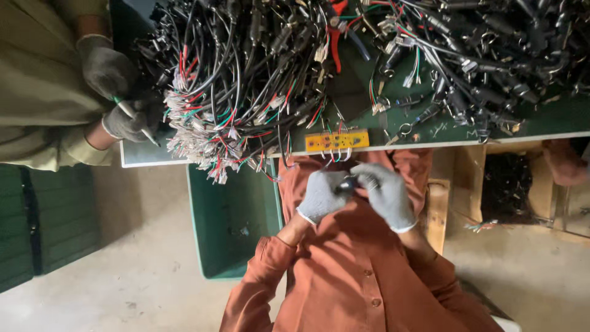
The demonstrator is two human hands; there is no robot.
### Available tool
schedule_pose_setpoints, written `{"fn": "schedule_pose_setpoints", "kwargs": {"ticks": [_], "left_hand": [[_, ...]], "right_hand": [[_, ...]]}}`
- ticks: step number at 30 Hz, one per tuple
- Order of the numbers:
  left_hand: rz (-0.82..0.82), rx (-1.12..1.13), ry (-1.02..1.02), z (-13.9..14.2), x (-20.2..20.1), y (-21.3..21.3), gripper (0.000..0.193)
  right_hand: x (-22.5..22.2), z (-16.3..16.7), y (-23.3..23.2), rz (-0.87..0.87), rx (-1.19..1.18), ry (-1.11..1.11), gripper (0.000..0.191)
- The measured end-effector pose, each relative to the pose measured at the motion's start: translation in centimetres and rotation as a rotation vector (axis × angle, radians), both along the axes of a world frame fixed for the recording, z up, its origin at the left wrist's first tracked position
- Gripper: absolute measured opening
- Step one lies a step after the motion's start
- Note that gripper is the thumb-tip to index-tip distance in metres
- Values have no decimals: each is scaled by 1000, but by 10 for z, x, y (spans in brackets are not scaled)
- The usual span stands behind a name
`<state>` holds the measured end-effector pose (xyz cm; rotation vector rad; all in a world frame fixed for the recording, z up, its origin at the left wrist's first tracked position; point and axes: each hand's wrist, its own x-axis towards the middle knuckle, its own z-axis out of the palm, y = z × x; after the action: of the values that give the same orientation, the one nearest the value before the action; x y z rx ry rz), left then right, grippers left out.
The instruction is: The person repeatedly picks up electrical components with wires from a table, connects them to a yellow testing device, and places them into a green bin. Another person is visible working on similar components nearby.
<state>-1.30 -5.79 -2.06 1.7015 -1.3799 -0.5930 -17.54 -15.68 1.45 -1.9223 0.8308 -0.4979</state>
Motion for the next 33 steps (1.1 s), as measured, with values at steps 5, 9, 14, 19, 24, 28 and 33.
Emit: {"fn": "schedule_pose_setpoints", "kwargs": {"ticks": [5,9,14,19,24,28,33], "left_hand": [[36,-6,-2,5,3,3,17],[-16,95,-219,5,6,-4,16],[-54,-24,-328,4,4,-5,28],[-45,129,-300,1,-5,-3,20],[-95,11,-315,23,-12,4,68],[-344,-65,-203,80,-8,27,66],[-17,767,-628,116,93,-4,40]], "right_hand": [[-11,15,-15,32,-254,-13,9],[-2,30,-7,173,-587,41,13],[7,21,-12,212,-229,36,5],[-4,-14,-13,255,-153,-84,12],[-23,-44,-43,411,-362,46,20],[-81,-10,-95,139,923,-437,41],[-89,56,-126,904,653,-550,62]]}}
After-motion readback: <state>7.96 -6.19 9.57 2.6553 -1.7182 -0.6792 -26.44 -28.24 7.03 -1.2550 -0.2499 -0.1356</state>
